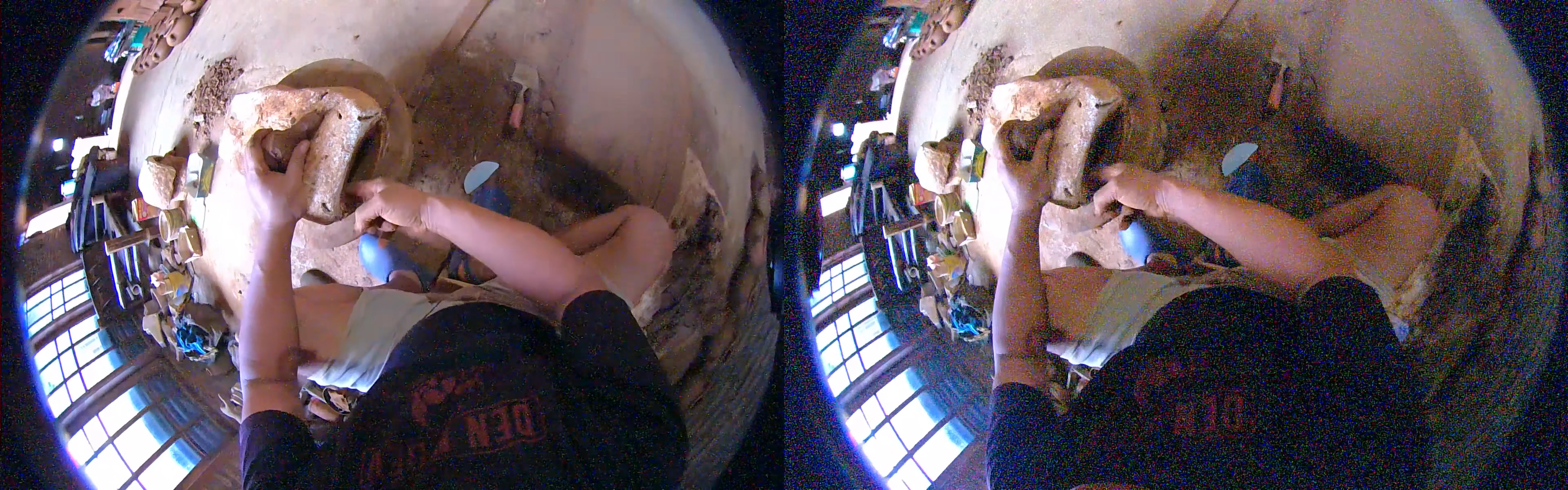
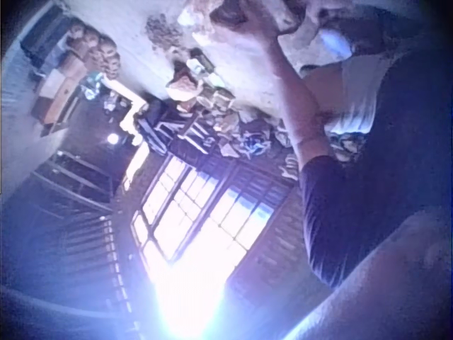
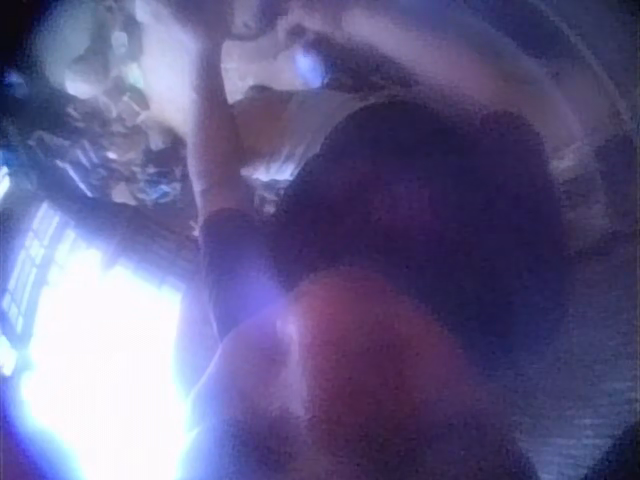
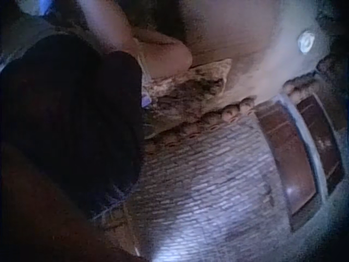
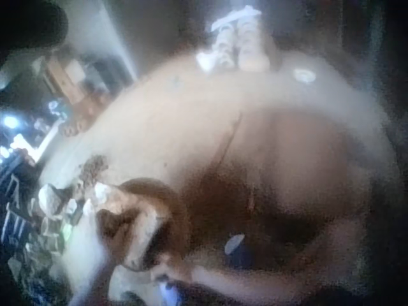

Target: The person shapes clay on a pottery wheel. They use hands to press and mold the clay, then use a scraper to refine the edges and a wire tool to separate the piece from the base, finally lifting the shaped piece.

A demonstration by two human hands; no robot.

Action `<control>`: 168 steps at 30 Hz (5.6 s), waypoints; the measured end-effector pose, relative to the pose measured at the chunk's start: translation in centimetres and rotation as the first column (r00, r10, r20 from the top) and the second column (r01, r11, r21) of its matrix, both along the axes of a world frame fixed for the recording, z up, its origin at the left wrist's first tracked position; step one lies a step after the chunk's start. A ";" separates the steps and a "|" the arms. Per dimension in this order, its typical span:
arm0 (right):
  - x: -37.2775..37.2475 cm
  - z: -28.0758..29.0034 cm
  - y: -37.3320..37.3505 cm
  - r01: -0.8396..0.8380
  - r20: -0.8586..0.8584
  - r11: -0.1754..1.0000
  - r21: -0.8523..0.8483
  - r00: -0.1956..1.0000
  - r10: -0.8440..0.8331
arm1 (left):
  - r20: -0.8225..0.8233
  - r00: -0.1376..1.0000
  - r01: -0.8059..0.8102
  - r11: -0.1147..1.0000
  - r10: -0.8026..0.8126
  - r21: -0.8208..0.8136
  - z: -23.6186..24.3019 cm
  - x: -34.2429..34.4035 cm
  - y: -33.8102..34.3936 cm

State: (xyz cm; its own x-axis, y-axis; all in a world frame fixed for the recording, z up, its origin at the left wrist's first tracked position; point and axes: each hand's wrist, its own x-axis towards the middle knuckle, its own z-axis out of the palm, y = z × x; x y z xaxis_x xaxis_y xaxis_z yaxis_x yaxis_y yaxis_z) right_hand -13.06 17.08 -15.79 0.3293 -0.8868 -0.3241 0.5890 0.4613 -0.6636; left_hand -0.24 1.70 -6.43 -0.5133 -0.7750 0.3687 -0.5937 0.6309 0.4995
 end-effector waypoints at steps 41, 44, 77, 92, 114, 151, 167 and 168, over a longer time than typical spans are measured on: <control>-5.7 10.1 6.2 -0.119 -0.567 0.599 -0.792 -0.220 -0.794 | -0.328 0.918 0.369 0.783 -0.224 0.500 4.7 -0.8 7.9; -6.2 10.5 7.1 -0.272 -0.632 0.661 -0.700 -0.195 -0.750 | -0.259 0.948 0.318 0.618 -0.187 0.719 6.6 -1.6 8.7; -7.6 0.0 -4.8 0.167 -0.684 0.668 -0.725 -0.292 -0.669 | -0.135 0.991 -0.021 1.000 0.019 -0.007 -1.6 -0.3 -3.0; -8.7 -0.5 -6.3 0.095 -0.805 0.817 -0.568 -0.269 -0.528 | -0.201 0.979 0.019 0.996 -0.036 -0.083 -1.5 -0.2 -2.6; -8.9 2.4 -4.2 0.185 -0.844 0.828 -0.529 -0.012 -0.536 | -0.119 0.992 0.053 0.998 -0.048 0.037 -0.8 1.6 -3.7; -5.5 14.1 4.2 -0.183 -0.554 0.632 -0.753 -0.342 -0.759 | -0.187 0.952 0.274 0.948 -0.243 0.160 3.6 -1.5 2.5; -6.7 15.1 8.8 -0.469 -0.630 0.642 -0.607 -0.208 -0.748 | -0.296 0.794 0.604 0.632 -0.531 0.486 7.3 -4.6 8.4; -6.3 15.6 8.8 -0.286 -0.638 0.671 -0.684 -0.212 -0.741 | -0.167 0.795 0.589 0.675 -0.583 0.444 9.0 -4.9 9.0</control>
State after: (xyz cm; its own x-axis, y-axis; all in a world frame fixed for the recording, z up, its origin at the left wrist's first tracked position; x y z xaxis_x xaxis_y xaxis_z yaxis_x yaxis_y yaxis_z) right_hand -19.31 25.90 -0.15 -0.1192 -0.8510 0.5114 -0.8767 -0.1515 -0.4565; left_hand -5.12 10.69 2.53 -0.9183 -0.3903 0.0660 -0.1737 0.5472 0.8188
